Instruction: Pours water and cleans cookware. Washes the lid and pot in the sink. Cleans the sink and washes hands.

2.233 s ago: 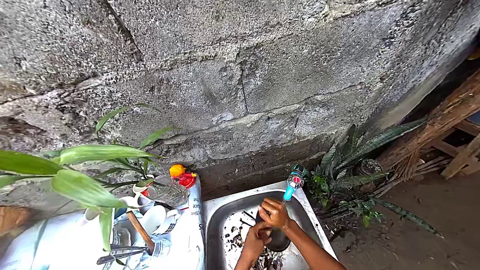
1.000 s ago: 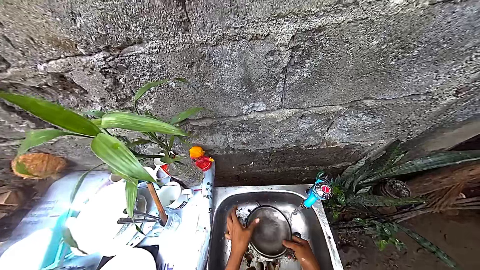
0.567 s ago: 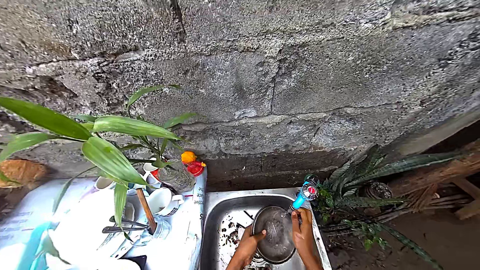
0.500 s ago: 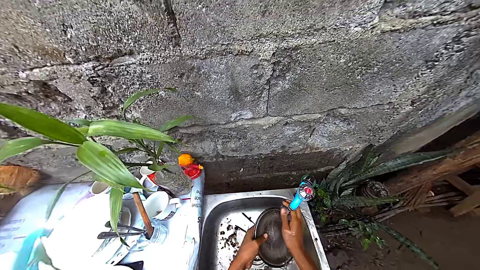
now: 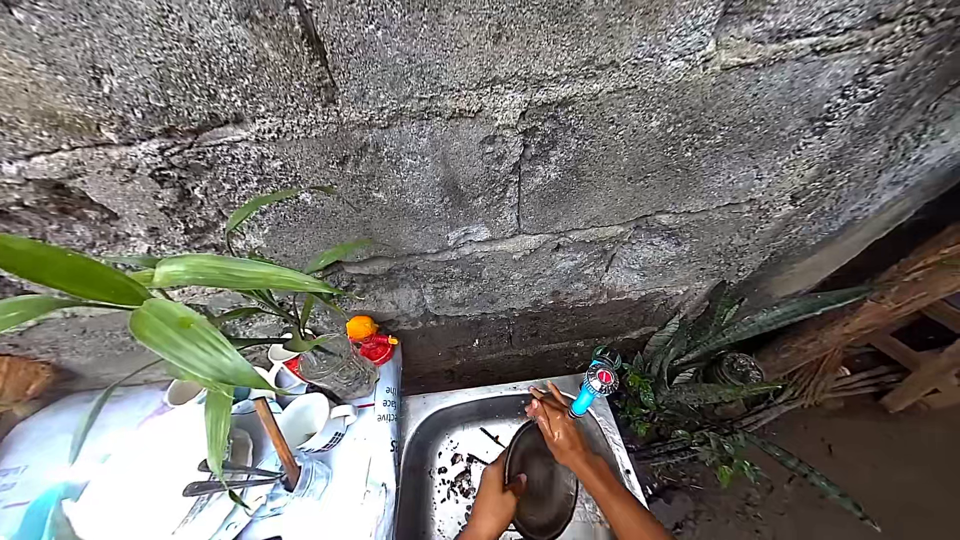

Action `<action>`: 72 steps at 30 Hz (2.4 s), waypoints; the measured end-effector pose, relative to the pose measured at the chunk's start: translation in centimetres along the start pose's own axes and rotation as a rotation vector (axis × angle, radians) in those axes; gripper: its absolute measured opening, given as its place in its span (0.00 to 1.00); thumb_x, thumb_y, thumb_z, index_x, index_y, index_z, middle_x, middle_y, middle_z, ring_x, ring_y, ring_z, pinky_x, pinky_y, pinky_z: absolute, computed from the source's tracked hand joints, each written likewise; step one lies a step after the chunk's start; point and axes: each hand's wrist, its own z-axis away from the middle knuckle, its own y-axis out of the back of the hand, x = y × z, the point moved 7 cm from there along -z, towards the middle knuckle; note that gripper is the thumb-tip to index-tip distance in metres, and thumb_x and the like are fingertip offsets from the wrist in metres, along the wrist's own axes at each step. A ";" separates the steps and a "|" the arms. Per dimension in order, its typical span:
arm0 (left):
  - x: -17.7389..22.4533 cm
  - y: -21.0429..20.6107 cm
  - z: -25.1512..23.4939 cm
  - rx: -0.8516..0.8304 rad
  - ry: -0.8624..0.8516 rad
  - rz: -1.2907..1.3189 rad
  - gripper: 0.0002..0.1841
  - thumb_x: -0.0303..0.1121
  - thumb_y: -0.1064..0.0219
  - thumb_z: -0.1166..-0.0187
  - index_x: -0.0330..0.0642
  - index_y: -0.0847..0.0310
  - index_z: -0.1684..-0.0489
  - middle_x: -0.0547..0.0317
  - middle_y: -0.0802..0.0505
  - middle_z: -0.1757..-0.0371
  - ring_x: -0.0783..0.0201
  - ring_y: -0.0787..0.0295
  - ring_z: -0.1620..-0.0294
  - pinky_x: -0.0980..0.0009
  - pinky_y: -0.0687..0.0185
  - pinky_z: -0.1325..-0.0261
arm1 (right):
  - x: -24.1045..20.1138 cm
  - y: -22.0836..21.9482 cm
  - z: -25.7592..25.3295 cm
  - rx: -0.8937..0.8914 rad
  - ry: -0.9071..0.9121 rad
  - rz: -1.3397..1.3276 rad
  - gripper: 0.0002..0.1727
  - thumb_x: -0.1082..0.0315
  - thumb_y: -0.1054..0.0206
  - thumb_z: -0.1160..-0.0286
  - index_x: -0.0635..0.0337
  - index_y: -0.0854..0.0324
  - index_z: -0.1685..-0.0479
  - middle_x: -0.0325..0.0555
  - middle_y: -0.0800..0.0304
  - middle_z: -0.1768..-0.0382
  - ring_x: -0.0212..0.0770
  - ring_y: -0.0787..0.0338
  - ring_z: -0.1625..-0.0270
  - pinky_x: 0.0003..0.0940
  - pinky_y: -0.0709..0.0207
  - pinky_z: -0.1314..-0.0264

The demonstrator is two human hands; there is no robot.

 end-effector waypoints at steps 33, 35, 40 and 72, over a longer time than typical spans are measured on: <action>1.4 -0.5 -0.3 0.003 -0.087 -0.279 0.21 0.25 0.39 0.19 0.30 0.22 0.27 0.40 0.07 0.42 0.51 0.09 0.38 0.52 0.19 0.28 | -2.8 1.2 -0.1 0.299 -0.098 0.151 0.31 0.58 0.55 0.11 0.66 0.08 0.71 0.55 0.04 0.66 0.55 0.04 0.55 0.54 0.18 0.38; 2.1 -0.4 -0.4 -0.035 -0.092 -0.378 0.21 0.27 0.40 0.18 0.30 0.22 0.27 0.39 0.07 0.43 0.49 0.09 0.39 0.50 0.20 0.28 | -3.6 0.9 -0.1 0.291 -0.019 0.137 0.32 0.57 0.56 0.11 0.63 0.10 0.76 0.50 0.05 0.70 0.51 0.05 0.58 0.49 0.19 0.37; 3.6 -0.2 -1.1 -0.024 -0.141 -0.424 0.18 0.27 0.41 0.17 0.30 0.19 0.33 0.38 0.06 0.49 0.47 0.07 0.44 0.49 0.18 0.33 | -2.5 1.5 -0.8 0.309 -0.124 0.074 0.32 0.59 0.56 0.11 0.69 0.10 0.73 0.57 0.06 0.69 0.55 0.06 0.55 0.53 0.24 0.30; 0.1 3.0 0.4 0.092 -0.089 -0.032 0.19 0.26 0.37 0.18 0.30 0.20 0.31 0.46 0.06 0.43 0.63 0.08 0.41 0.61 0.15 0.30 | 1.8 4.9 1.7 -0.188 -0.223 -0.238 0.15 0.67 0.28 0.25 0.60 0.10 0.42 0.52 0.06 0.44 0.44 0.08 0.39 0.43 0.20 0.29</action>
